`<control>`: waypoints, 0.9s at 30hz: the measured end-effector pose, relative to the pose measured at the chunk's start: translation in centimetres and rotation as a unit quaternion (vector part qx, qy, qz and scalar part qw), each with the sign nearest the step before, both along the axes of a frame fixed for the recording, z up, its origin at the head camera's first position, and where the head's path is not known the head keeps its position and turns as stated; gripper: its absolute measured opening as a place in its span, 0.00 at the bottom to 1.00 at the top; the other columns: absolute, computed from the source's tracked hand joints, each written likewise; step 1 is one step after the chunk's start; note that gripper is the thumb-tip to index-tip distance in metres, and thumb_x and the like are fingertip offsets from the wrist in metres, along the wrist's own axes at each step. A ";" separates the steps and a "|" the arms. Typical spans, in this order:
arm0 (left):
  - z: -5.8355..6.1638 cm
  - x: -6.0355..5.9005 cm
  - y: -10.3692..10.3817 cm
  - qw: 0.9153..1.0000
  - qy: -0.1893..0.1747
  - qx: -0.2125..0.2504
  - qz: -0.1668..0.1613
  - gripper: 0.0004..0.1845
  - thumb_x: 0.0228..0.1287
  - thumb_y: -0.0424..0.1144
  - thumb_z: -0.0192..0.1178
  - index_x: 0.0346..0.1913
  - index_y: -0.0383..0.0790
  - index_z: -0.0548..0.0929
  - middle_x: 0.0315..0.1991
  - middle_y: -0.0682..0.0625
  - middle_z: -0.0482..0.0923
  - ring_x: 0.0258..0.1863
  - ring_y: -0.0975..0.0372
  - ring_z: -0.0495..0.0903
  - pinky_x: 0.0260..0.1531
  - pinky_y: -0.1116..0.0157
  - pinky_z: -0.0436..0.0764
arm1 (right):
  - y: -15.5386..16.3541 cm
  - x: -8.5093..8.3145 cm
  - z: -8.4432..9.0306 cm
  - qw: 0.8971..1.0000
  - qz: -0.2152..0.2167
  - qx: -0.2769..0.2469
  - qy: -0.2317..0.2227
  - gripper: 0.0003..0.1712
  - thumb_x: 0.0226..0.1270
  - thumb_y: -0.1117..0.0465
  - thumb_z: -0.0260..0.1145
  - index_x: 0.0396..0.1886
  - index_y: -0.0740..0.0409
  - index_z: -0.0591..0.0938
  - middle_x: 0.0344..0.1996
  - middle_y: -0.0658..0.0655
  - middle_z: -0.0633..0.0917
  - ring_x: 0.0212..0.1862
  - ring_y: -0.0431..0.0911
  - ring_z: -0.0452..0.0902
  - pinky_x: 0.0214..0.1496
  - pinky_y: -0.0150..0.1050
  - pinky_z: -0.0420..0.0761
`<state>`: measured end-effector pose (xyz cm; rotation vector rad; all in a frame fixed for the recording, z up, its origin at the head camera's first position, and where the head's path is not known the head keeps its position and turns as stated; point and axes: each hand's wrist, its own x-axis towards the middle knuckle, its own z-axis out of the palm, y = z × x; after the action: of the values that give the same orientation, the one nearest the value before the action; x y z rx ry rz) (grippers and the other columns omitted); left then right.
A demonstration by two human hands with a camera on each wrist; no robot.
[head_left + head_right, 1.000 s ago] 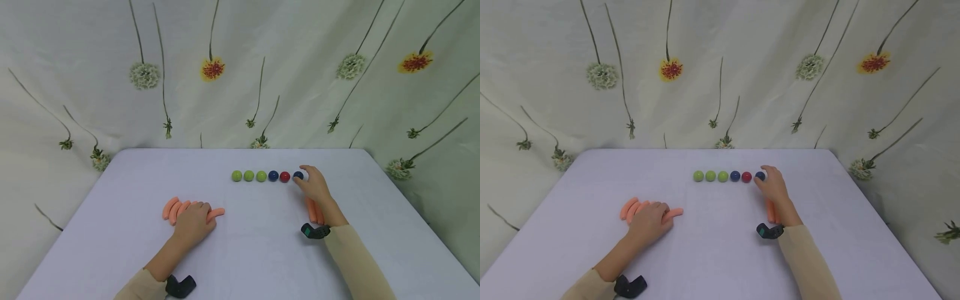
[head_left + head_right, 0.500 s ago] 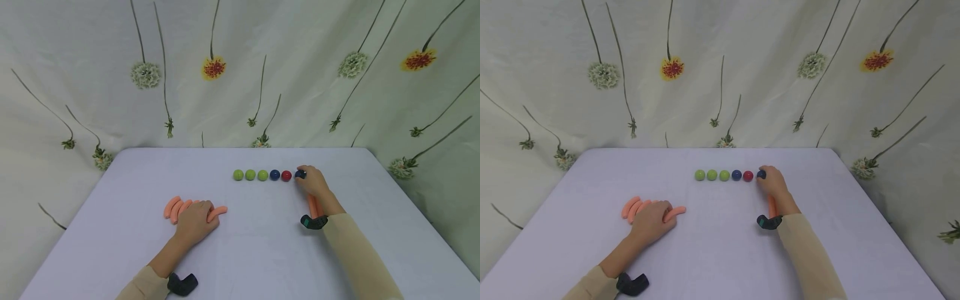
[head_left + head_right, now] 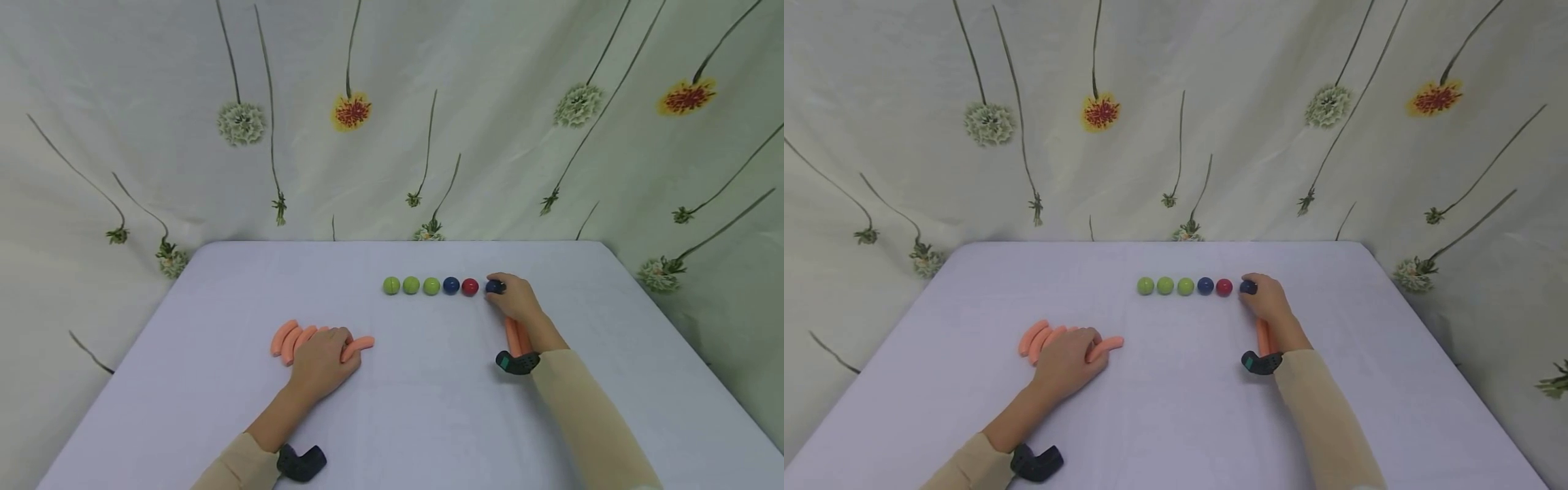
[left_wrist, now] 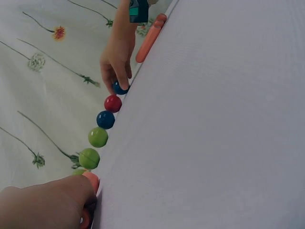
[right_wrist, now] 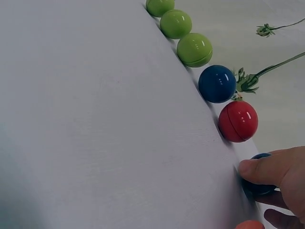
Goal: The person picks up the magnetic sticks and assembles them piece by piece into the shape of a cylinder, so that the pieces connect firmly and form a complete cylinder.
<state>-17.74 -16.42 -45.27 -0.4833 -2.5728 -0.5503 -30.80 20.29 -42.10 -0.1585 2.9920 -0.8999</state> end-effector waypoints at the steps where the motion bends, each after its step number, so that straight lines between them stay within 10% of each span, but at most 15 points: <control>1: 0.0 0.0 0.0 1.000 -0.004 0.000 0.001 0.10 0.50 0.35 0.65 0.22 0.47 0.73 0.16 0.61 0.63 0.17 0.67 0.64 0.19 0.69 0.65 | 0.1 0.0 0.0 1.000 0.001 -0.001 0.000 0.24 0.68 0.62 0.63 0.63 0.63 0.75 0.63 0.70 0.72 0.67 0.65 0.63 0.65 0.59 0.64; 27: 1.5 -0.3 1.0 0.996 -0.074 -0.031 0.041 0.11 0.54 0.36 0.60 0.20 0.45 0.69 0.10 0.58 0.60 0.10 0.62 0.59 0.11 0.67 0.57 | 0.5 3.3 1.1 0.999 0.020 -0.038 0.021 0.27 0.66 0.61 0.67 0.63 0.61 0.75 0.62 0.68 0.74 0.58 0.63 0.70 0.58 0.58 0.72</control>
<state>-17.99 -15.42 -43.75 -0.3690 -2.7439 -0.4968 -27.53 20.75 -41.05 -0.2401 2.9831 -1.0205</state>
